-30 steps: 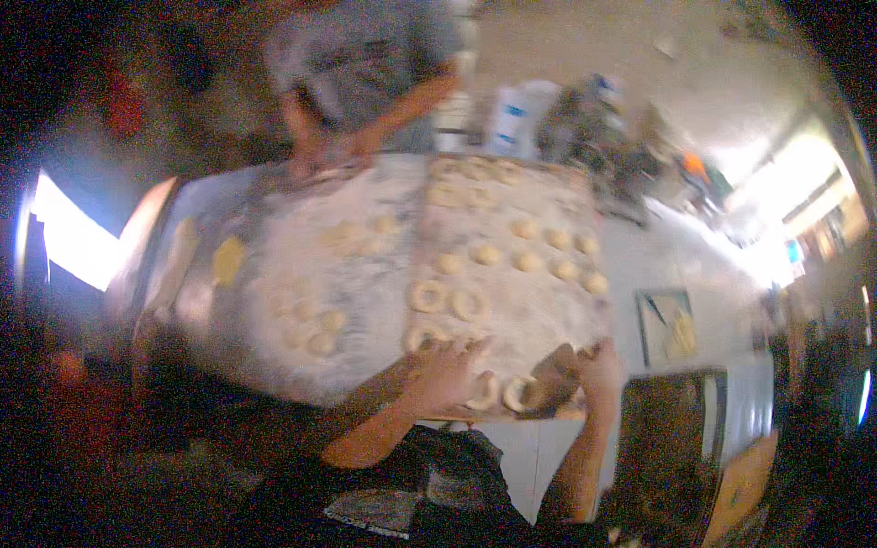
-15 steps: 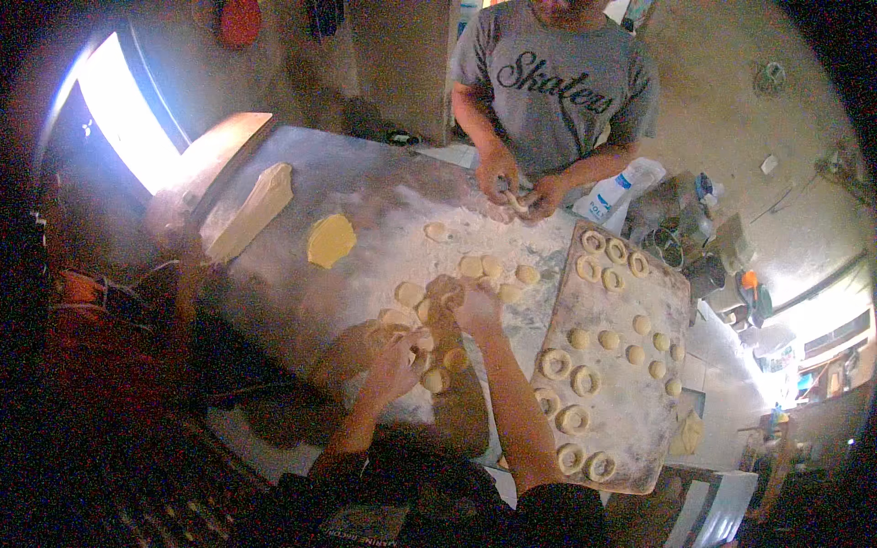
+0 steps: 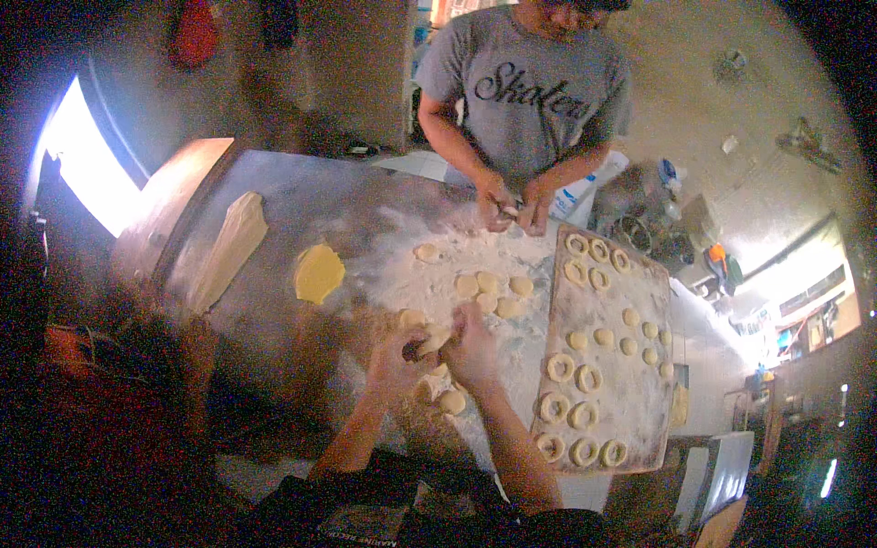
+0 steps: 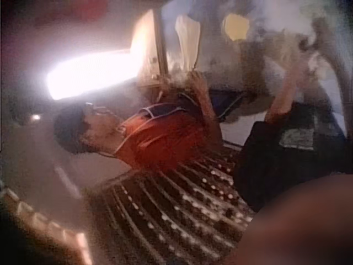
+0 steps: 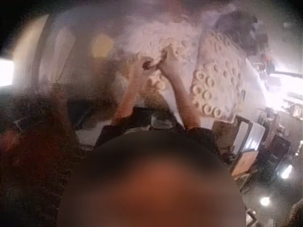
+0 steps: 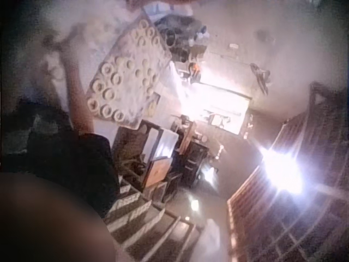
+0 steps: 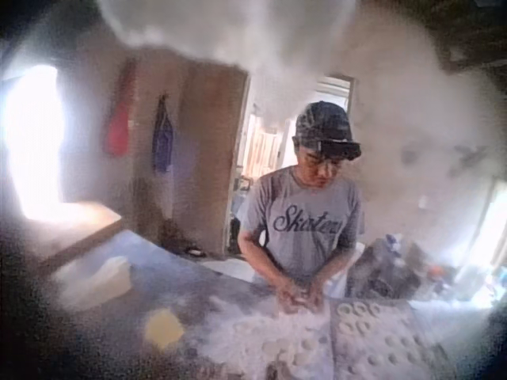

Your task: The person shapes small dough pieces into ring forms by hand and places them onto a wooden board. They then carry the board to a multi-tiered rack and place it among other boards. The person returns to the table and continues shaping more dough pieces.

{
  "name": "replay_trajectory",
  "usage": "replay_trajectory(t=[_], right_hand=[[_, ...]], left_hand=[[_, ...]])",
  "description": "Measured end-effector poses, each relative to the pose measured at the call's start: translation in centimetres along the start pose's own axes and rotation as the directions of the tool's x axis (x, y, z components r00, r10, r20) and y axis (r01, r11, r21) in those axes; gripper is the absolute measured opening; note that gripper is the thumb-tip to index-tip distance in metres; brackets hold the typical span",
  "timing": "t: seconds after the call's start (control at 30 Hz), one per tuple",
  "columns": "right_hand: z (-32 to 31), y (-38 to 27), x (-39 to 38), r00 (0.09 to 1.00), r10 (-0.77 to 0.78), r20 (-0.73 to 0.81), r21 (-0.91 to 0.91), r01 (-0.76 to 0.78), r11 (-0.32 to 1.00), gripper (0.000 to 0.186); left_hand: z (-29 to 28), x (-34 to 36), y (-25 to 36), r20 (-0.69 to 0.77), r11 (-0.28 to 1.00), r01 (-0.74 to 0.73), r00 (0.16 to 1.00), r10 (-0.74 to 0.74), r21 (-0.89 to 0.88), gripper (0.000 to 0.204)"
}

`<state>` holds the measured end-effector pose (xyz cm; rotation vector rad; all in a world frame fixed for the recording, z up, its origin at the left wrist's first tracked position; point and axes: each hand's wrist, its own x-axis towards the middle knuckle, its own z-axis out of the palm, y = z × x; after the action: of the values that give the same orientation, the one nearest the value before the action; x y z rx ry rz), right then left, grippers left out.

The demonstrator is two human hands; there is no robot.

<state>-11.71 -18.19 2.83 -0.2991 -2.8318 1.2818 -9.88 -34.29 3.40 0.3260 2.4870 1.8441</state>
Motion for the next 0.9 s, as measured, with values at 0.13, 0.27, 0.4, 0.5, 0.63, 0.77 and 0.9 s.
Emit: replay_trajectory(t=[0.13, 0.27, 0.4, 0.5, 0.63, 0.77, 0.9], right_hand=[[1.0, -0.7, -0.2, 0.964, -0.264, -0.009, 0.570, 0.222, 0.791, 0.065], [-0.8, 1.9, -1.7, 0.812, -0.445, 0.378, 0.886, -0.178, 0.428, 0.058], [-1.1, 2.7, -3.4, 0.987, -0.131, 0.094, 0.790, 0.006, 0.613, 0.050], [-1.2, 2.6, -5.0, 0.949, -0.249, 0.194, 0.608, 0.083, 0.790, 0.058], [-3.6, 3.4, -6.2, 0.943, -0.298, 0.144, 0.728, 0.103, 0.678, 0.071], [-6.9, 6.0, -7.4, 0.936, -0.319, 0.148, 0.782, 0.087, 0.617, 0.065], [-10.2, 9.5, -11.0, 0.968, -0.252, 0.000, 0.766, 0.162, 0.622, 0.051]], left_hand=[[0.5, 0.9, -0.9, -0.194, 0.897, -0.288, 0.911, 0.365, 0.337, 0.035], [2.0, 0.1, -2.9, -0.275, 0.961, -0.271, 0.922, 0.273, 0.046, 0.054], [3.2, -2.4, -3.4, -0.107, 0.763, -0.174, 0.985, 0.138, -0.622, 0.048], [4.9, -2.6, -2.5, -0.180, 0.775, -0.234, 0.971, 0.157, -0.587, 0.034], [7.4, -2.8, -0.7, -0.021, 0.992, -0.104, 0.994, 0.106, 0.074, 0.027], [10.8, -3.2, -0.1, -0.063, 0.947, -0.038, 0.998, 0.019, -0.320, 0.026], [16.2, -4.4, 0.3, 0.171, 0.709, 0.171, 0.983, -0.073, -0.684, 0.023]])
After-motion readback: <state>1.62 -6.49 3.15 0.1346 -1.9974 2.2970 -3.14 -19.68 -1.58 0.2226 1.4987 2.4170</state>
